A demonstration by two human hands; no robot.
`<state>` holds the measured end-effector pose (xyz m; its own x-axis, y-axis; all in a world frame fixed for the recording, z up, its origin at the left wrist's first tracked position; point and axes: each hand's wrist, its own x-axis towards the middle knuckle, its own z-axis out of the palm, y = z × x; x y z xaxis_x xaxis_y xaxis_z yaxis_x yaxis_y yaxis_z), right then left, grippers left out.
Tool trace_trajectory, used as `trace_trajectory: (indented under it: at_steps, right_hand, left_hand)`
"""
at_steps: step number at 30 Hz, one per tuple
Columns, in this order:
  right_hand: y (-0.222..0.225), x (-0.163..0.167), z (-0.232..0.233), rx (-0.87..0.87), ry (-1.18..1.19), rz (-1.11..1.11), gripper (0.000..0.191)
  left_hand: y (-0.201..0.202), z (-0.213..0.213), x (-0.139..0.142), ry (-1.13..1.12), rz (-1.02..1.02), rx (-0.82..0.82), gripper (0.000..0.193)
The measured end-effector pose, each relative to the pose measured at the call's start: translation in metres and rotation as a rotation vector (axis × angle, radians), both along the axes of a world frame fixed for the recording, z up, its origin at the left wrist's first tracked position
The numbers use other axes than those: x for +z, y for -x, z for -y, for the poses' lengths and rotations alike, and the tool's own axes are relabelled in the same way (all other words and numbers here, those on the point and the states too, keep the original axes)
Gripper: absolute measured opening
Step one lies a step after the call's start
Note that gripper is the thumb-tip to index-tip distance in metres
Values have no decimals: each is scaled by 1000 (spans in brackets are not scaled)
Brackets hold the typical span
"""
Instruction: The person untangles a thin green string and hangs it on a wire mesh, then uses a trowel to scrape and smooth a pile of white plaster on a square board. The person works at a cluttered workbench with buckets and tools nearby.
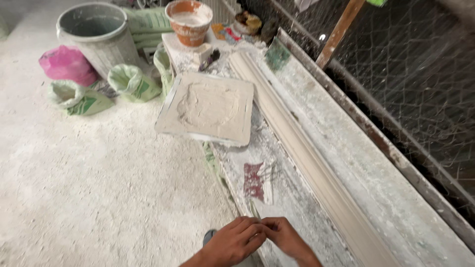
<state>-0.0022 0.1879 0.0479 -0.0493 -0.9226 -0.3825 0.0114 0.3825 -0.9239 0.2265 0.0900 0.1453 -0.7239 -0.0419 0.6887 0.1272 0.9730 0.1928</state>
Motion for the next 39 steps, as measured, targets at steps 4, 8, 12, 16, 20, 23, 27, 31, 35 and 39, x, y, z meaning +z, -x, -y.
trace_trajectory:
  at_steps: [4, 8, 12, 16, 20, 23, 27, 31, 35, 39]
  right_hand:
    - [9, -2, -25, 292, -149, -24, 21]
    - [15, 13, -36, 471, -76, -78, 15]
    - [16, 33, -43, 378, -68, -61, 17]
    - [10, 48, -56, 40, 31, -18, 19]
    - [-9, 65, -72, -227, 163, -471, 15]
    - [-23, 81, -77, -414, 440, -815, 9]
    - [-32, 92, -79, -535, 753, -995, 6]
    - [-28, 82, -82, -589, 843, -828, 12]
    - [-25, 60, -85, -632, 1000, -297, 18]
    - [-24, 49, -92, -650, 1031, -320, 17]
  left_hand:
    - [-5, -16, 3, 10, 52, -166, 9]
    - [0, -37, 4, -169, 178, -226, 10]
    - [9, -51, 5, -430, 98, -113, 20]
    - [26, -59, -1, -574, 13, 2, 26]
    - [52, -74, -13, -983, 34, 96, 4]
    - [74, -83, -24, -1489, 243, 200, 6]
    - [93, -86, -31, -2158, 44, -118, 14]
    - [96, -85, -25, -1954, 57, -158, 14]
    - [93, -87, -9, -1803, -9, -183, 12]
    - [90, -97, 6, -1513, 52, -47, 11]
